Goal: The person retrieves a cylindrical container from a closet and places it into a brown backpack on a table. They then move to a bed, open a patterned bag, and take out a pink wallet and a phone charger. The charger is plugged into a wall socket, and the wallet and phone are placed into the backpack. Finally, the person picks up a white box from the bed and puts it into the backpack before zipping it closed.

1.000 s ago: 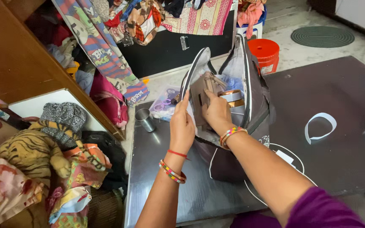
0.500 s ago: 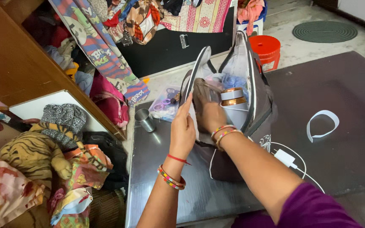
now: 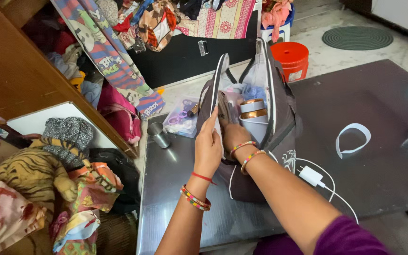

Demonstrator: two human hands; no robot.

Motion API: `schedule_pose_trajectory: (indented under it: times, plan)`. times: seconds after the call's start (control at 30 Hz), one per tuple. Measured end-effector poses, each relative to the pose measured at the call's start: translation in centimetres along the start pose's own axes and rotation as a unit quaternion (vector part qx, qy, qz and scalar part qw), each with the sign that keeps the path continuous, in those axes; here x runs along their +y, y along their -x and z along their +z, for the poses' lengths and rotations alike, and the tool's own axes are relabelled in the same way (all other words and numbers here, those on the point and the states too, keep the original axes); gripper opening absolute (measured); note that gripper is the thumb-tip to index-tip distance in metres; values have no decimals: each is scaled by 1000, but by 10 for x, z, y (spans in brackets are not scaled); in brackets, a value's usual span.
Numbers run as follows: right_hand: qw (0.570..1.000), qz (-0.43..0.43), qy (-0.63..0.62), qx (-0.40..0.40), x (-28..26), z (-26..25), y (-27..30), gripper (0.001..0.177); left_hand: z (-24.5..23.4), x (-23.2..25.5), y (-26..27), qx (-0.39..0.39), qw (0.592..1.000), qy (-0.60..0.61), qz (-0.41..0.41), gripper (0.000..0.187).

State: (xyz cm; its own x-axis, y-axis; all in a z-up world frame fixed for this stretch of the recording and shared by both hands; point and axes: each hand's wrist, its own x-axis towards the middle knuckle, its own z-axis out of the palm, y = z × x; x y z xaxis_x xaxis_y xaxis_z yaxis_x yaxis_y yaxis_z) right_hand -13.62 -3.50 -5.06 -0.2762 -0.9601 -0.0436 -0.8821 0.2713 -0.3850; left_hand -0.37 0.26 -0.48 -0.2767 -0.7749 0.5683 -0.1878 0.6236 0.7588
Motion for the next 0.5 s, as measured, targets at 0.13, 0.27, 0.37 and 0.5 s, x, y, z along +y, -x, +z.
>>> schedule_pose_trajectory:
  times: [0.13,0.27,0.37,0.5]
  plan:
    - [999,-19,-43,12,-7,-14,6,57,-3,0,-1,1,1000,-8,11,63]
    - [992,-50,-103,53,6,-11,44,41,-7,-1,13,9,1000,13,20,75]
    - [970,-117,-133,169,19,-12,98,32,1,7,30,14,1000,18,-4,82]
    - [931,-141,-83,325,27,-42,156,24,7,13,42,26,999,14,-18,79]
